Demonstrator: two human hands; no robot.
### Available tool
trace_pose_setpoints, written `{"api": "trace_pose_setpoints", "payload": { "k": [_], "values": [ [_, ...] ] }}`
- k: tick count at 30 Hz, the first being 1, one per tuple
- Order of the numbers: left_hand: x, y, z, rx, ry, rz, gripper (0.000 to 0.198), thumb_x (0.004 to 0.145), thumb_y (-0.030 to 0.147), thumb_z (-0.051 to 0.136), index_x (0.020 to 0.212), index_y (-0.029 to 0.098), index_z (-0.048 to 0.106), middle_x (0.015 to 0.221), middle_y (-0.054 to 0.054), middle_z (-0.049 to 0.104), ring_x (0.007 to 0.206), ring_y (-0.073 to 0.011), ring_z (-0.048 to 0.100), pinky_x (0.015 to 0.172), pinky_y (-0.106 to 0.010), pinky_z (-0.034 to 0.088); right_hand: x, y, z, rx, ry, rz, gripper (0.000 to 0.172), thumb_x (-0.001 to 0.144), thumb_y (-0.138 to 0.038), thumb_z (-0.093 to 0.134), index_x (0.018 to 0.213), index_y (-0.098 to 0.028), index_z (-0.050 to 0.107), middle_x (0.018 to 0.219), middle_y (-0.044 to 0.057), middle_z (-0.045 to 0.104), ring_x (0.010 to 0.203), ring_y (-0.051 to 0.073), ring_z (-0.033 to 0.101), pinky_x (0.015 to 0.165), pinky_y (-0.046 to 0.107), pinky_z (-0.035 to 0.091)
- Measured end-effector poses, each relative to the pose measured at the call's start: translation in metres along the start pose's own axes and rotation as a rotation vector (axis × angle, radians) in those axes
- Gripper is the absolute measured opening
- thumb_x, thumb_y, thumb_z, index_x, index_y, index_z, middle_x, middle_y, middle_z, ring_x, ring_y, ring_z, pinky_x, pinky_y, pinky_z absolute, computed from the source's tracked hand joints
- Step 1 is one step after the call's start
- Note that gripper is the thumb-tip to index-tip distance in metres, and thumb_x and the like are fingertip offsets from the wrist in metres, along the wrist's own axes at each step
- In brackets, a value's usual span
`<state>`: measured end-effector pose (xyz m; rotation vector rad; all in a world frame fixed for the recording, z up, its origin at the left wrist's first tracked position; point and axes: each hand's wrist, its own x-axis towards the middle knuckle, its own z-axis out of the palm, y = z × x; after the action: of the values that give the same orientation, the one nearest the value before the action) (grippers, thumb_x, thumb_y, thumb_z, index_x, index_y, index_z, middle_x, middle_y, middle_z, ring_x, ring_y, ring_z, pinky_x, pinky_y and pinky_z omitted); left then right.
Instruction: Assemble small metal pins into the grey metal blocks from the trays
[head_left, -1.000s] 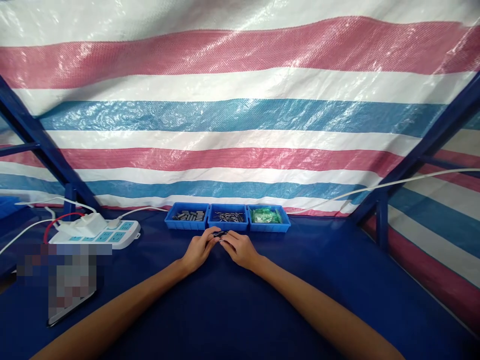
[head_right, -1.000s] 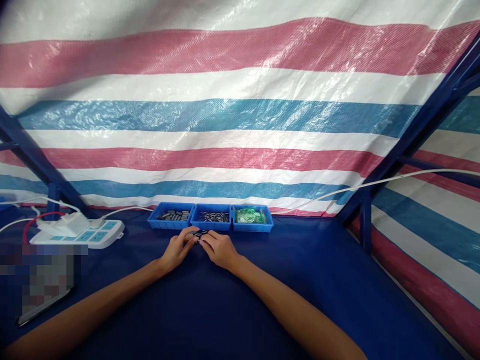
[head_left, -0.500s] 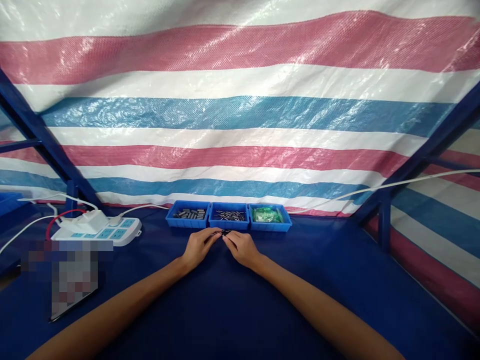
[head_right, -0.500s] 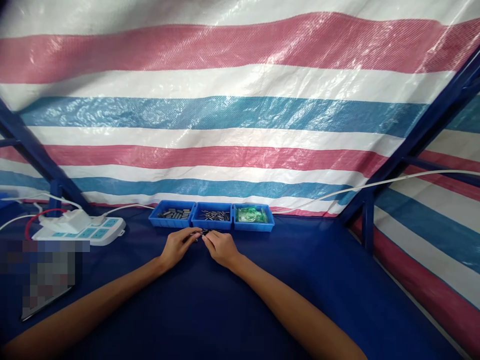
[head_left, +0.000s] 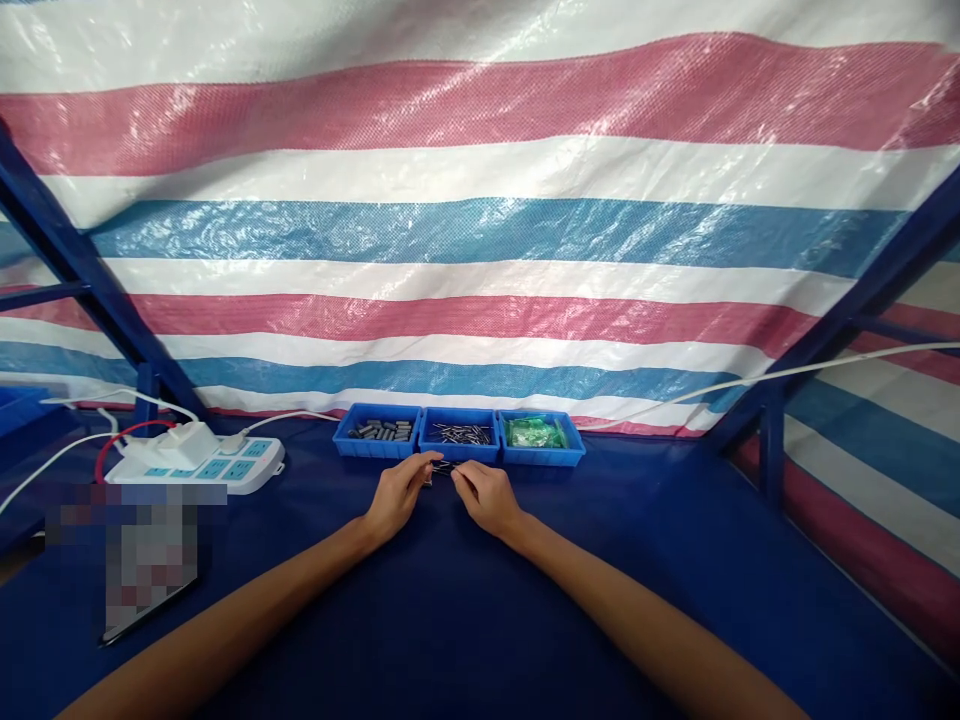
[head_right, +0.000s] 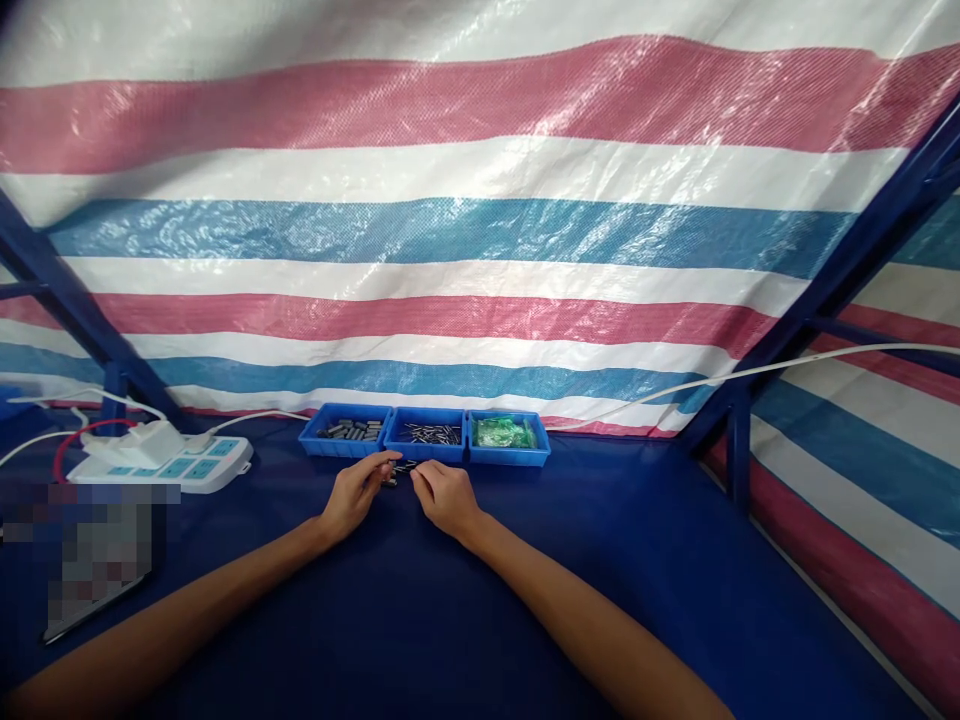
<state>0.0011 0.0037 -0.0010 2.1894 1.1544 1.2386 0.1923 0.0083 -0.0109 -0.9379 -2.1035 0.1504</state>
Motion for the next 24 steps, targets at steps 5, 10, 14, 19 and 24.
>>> {"api": "trace_pose_setpoints", "payload": {
  "k": [5,10,14,19,24],
  "values": [
    [-0.001,-0.004,0.002,-0.030,-0.060,-0.048,0.031,0.093,0.035,0.041,0.119,0.019,0.051,0.073,0.001,0.060,0.065,-0.0104,0.060,0.065,-0.021,0.049,0.000,-0.002,-0.005,0.069,0.027,-0.015,0.029,0.095,-0.024,0.039,0.118,-0.014,0.054,0.090,0.008,0.062,0.074,0.016,0.060,0.067,0.026,0.048],
    [-0.002,-0.009,0.004,-0.066,-0.128,-0.044,0.034,0.092,0.037,0.045,0.121,0.020,0.047,0.076,0.001,0.062,0.067,-0.0109,0.060,0.064,-0.020,0.047,-0.001,-0.001,-0.003,0.063,0.008,-0.105,0.029,0.096,-0.023,0.039,0.120,-0.017,0.055,0.095,0.009,0.061,0.079,0.016,0.060,0.068,0.027,0.050],
    [-0.003,-0.011,0.005,-0.034,-0.128,-0.046,0.037,0.089,0.041,0.048,0.121,0.020,0.047,0.071,0.003,0.061,0.065,-0.0110,0.058,0.062,-0.019,0.046,-0.001,0.000,0.000,0.045,0.001,-0.147,0.026,0.097,-0.025,0.038,0.104,-0.018,0.062,0.088,0.007,0.061,0.075,0.015,0.060,0.067,0.025,0.050],
    [-0.001,-0.003,0.001,0.018,-0.064,-0.085,0.030,0.088,0.040,0.051,0.109,0.020,0.056,0.070,0.003,0.062,0.061,-0.0102,0.057,0.060,-0.019,0.044,-0.002,0.000,0.000,0.030,0.027,-0.108,0.025,0.096,-0.025,0.039,0.092,-0.017,0.062,0.078,0.005,0.060,0.068,0.014,0.057,0.063,0.025,0.046],
    [0.001,0.004,-0.001,0.058,0.005,-0.040,0.025,0.088,0.037,0.052,0.082,0.016,0.064,0.073,-0.001,0.065,0.062,-0.0102,0.058,0.062,-0.019,0.043,-0.001,0.000,-0.003,0.082,0.060,-0.056,0.023,0.096,-0.023,0.038,0.092,-0.017,0.060,0.077,0.005,0.059,0.069,0.014,0.056,0.065,0.025,0.044]
  ]
}}
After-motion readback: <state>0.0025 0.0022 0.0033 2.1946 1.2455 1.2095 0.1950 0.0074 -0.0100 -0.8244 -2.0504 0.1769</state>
